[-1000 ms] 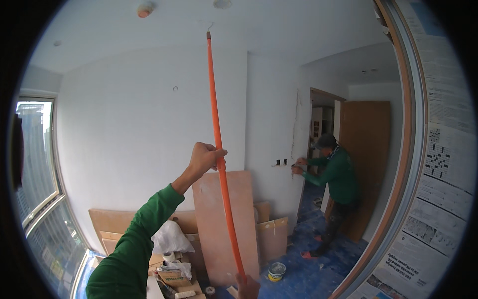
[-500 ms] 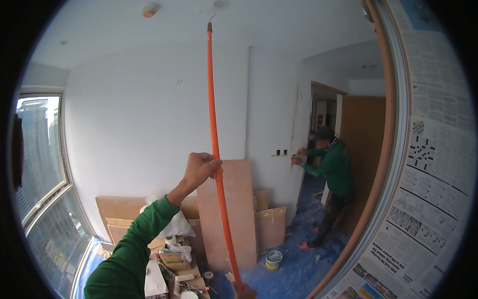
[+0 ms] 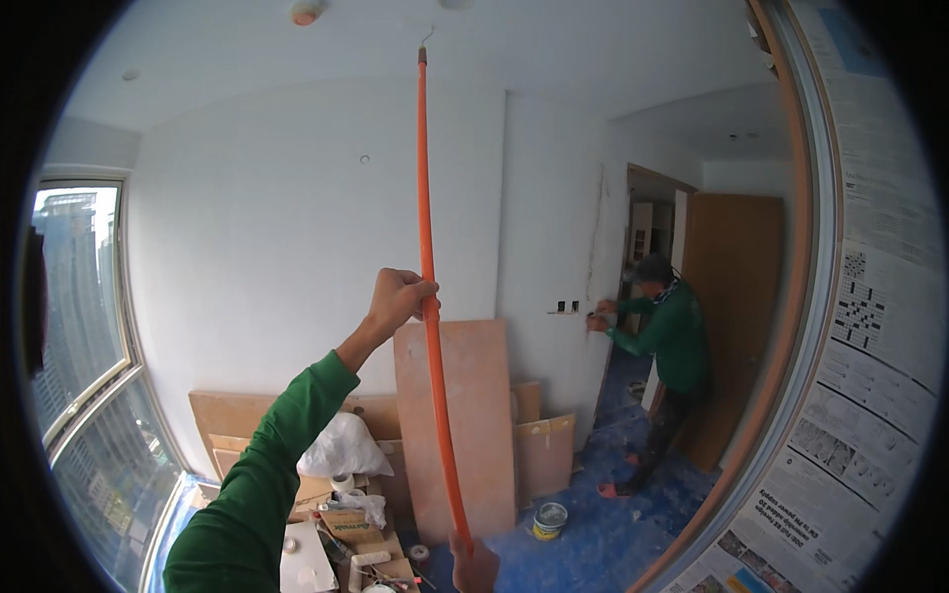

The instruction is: The person uses a paint roller attached to a long orange extension pole to paint the ceiling white. They repeatedly dip the roller into a paint bucket on the floor to reload it with paint. Another person is visible in the background working on a wall.

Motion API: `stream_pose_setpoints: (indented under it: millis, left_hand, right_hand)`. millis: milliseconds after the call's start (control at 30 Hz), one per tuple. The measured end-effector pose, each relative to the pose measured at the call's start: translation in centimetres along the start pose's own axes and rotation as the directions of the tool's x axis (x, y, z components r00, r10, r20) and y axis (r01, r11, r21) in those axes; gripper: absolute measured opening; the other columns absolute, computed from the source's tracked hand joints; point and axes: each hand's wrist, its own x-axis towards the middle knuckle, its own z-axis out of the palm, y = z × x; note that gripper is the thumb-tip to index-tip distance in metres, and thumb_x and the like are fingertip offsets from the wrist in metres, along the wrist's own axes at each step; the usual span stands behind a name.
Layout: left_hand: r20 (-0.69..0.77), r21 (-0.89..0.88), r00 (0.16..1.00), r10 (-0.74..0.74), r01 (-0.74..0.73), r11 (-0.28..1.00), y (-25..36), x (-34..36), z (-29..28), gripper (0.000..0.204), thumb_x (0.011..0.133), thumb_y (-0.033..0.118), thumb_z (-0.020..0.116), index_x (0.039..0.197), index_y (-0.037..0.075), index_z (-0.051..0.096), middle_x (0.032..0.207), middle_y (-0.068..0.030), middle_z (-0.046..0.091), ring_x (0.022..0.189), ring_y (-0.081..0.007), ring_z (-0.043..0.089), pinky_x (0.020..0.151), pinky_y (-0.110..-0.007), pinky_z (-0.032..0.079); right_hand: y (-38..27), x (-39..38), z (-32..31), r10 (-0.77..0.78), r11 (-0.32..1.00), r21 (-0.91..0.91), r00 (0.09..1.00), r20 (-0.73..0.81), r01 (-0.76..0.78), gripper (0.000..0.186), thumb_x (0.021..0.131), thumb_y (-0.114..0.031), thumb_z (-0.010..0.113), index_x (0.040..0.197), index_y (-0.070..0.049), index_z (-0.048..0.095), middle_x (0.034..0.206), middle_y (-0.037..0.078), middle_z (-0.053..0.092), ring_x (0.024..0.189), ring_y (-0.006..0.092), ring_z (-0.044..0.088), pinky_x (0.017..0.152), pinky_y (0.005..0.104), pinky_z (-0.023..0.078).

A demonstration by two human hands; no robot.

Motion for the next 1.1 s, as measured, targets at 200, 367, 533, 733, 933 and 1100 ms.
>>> stream_pose_setpoints:
  millis: [200, 367, 533, 733, 933, 1100]
  left_hand:
    - [-0.04, 0.018, 0.999, -0.003, 0.003, 1.0, -5.1, 6.9, -3.1, 0.022, 0.077, 0.009, 0.063, 0.064, -0.01, 0.064, 0.058, -0.0162, 0.064, 0.049, -0.0209, 0.064, 0.046, -0.03, 0.053]
    - [-0.049, 0.067, 0.998, -0.032, 0.035, 0.997, -9.6, 13.1, -5.5, 0.022, 0.076, 0.009, 0.064, 0.064, -0.009, 0.064, 0.059, -0.0177, 0.064, 0.048, -0.0226, 0.064, 0.046, -0.032, 0.054]
    - [-0.051, 0.092, 0.995, -0.081, 0.085, 0.992, -12.4, 18.3, -8.0, 0.022, 0.075, 0.009, 0.065, 0.068, -0.011, 0.064, 0.063, -0.0193, 0.065, 0.05, -0.0251, 0.065, 0.048, -0.033, 0.057]
    - [-0.06, 0.108, 0.988, -0.145, 0.151, 0.983, -15.0, 22.8, -9.9, 0.021, 0.075, 0.009, 0.066, 0.072, -0.012, 0.063, 0.064, -0.0197, 0.064, 0.051, -0.0265, 0.065, 0.047, -0.033, 0.057]
    - [-0.015, 0.114, 0.981, -0.195, 0.195, 0.974, -16.7, 20.7, -10.5, 0.022, 0.075, 0.009, 0.067, 0.072, -0.012, 0.063, 0.065, -0.0204, 0.064, 0.051, -0.0263, 0.066, 0.046, -0.034, 0.057]
    - [-0.053, 0.115, 0.984, -0.171, 0.176, 0.978, -15.9, 22.0, -12.6, 0.02, 0.075, 0.008, 0.066, 0.073, -0.012, 0.062, 0.066, -0.02, 0.064, 0.053, -0.0266, 0.066, 0.047, -0.034, 0.057]
  right_hand:
    - [-2.9, 6.1, 5.7, 0.099, 0.994, 0.042, 0.995, 0.011, -0.099, 0.054, 0.094, -0.049, 0.055, 0.073, 0.0, 0.06, 0.061, 0.017, 0.055, 0.056, 0.0337, 0.053, 0.056, 0.0427, 0.042]
    - [-6.5, 11.4, 8.5, 0.103, 0.995, 0.01, 0.993, 0.059, -0.104, 0.059, 0.091, -0.056, 0.055, 0.071, 0.0, 0.063, 0.063, 0.02, 0.059, 0.063, 0.0386, 0.061, 0.06, 0.0444, 0.045]
    - [-8.1, 15.7, 12.0, 0.128, 0.99, 0.051, 0.988, 0.088, -0.132, 0.061, 0.091, -0.058, 0.053, 0.071, -0.001, 0.063, 0.062, 0.02, 0.059, 0.065, 0.0394, 0.061, 0.06, 0.0456, 0.045]
    - [-9.1, 19.2, 15.5, 0.11, 0.994, 0.022, 0.993, 0.051, -0.112, 0.06, 0.09, -0.056, 0.056, 0.068, 0.0, 0.06, 0.059, 0.017, 0.056, 0.058, 0.0322, 0.056, 0.058, 0.0422, 0.042]
    - [-7.8, 17.7, 16.3, 0.191, 0.982, -0.027, 0.977, 0.096, -0.189, 0.062, 0.089, -0.06, 0.054, 0.071, -0.001, 0.063, 0.065, 0.022, 0.061, 0.068, 0.0416, 0.062, 0.063, 0.0465, 0.046]
    - [-10.4, 18.5, 16.9, 0.192, 0.98, 0.032, 0.971, 0.142, -0.199, 0.061, 0.089, -0.059, 0.054, 0.071, -0.001, 0.062, 0.064, 0.022, 0.06, 0.068, 0.0417, 0.062, 0.063, 0.0465, 0.047]
